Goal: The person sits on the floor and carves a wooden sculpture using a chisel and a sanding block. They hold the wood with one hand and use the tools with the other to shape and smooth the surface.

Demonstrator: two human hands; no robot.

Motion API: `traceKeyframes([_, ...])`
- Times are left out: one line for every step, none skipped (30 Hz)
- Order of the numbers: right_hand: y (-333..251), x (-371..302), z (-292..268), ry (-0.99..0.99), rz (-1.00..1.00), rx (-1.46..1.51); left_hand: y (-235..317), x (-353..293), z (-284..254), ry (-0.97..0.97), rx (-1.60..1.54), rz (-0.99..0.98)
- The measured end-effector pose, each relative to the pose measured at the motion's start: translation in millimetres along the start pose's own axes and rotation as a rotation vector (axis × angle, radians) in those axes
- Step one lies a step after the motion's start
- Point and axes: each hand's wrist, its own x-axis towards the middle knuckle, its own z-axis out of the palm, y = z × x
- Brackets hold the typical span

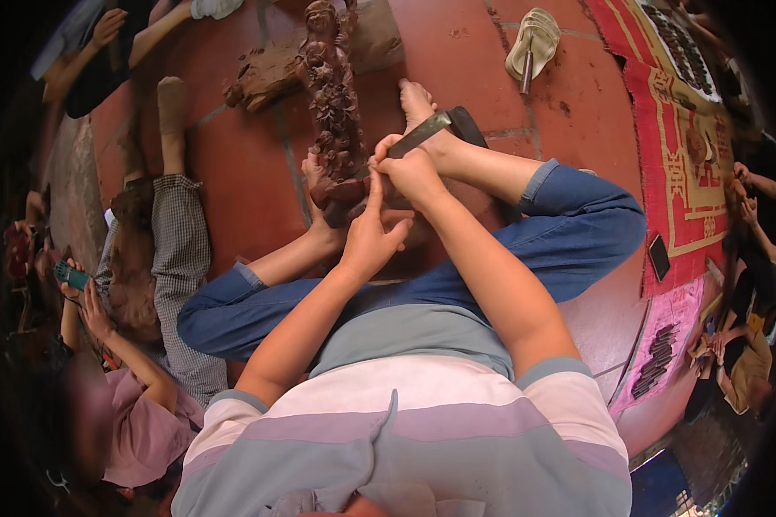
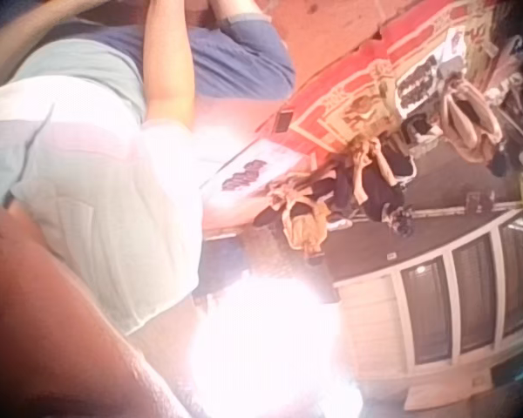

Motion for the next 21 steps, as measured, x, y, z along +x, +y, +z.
traceKeyframes([7,3,10,-0.022,-0.092,0.031,-2,-4,2,0.045,-0.010,-0.007])
traceKeyframes([8,6,8,-0.009,-0.088,-0.081,-3,-7,4,0.091,-0.020,-0.015])
traceKeyframes([5,11,0,-0.003,0.055,-0.004,-1,-4,4,0.047,-0.060,-0.034])
traceKeyframes([-3,15,-5,-0.007,0.190,0.073,6,2,-3,-0.017,-0.013,-0.045])
traceKeyframes([-10,15,-7,0.059,0.245,0.121,10,8,-7,-0.048,-0.002,-0.044])
traceKeyframes([-15,17,-9,0.005,0.267,0.156,13,11,-10,-0.079,0.009,-0.043])
traceKeyframes([-16,21,-9,-0.008,0.263,0.091,16,9,-10,-0.052,-0.022,-0.045])
traceKeyframes([-17,24,-7,-0.020,0.259,0.026,19,5,-9,-0.024,-0.054,-0.048])
traceKeyframes([-16,25,-2,-0.075,0.163,0.004,21,3,-8,0.002,-0.086,-0.050])
traceKeyframes([-13,23,4,-0.130,0.077,-0.017,19,2,-5,0.026,-0.096,-0.042])
traceKeyframes([-14,24,5,-0.119,0.071,-0.046,15,2,-2,0.050,-0.106,-0.034])
traceKeyframes([-16,25,1,-0.097,0.160,-0.016,12,2,1,0.073,-0.116,-0.026])
traceKeyframes([-21,29,-6,-0.076,0.241,0.014,13,8,-2,0.012,-0.094,-0.023])
traceKeyframes([-24,34,-11,-0.054,0.322,0.044,15,9,-4,-0.004,-0.112,-0.032])
traceKeyframes([-22,39,-13,-0.075,0.333,0.026,19,10,-6,-0.021,-0.131,-0.041])
traceKeyframes([-25,37,-7,-0.084,0.302,-0.010,22,10,-8,-0.031,-0.151,-0.053])
traceKeyframes([-28,32,3,-0.094,0.270,-0.045,23,6,-8,0.024,-0.161,-0.049])
traceKeyframes([-31,30,8,-0.103,0.238,-0.080,21,5,-5,0.056,-0.184,-0.039])
traceKeyframes([-24,31,9,-0.130,0.189,-0.083,18,2,-1,0.081,-0.207,-0.031])
traceKeyframes([-21,34,4,-0.096,0.229,-0.051,15,0,2,0.105,-0.231,-0.023])
traceKeyframes([-19,35,-3,-0.061,0.268,-0.020,13,4,0,0.068,-0.136,-0.015])
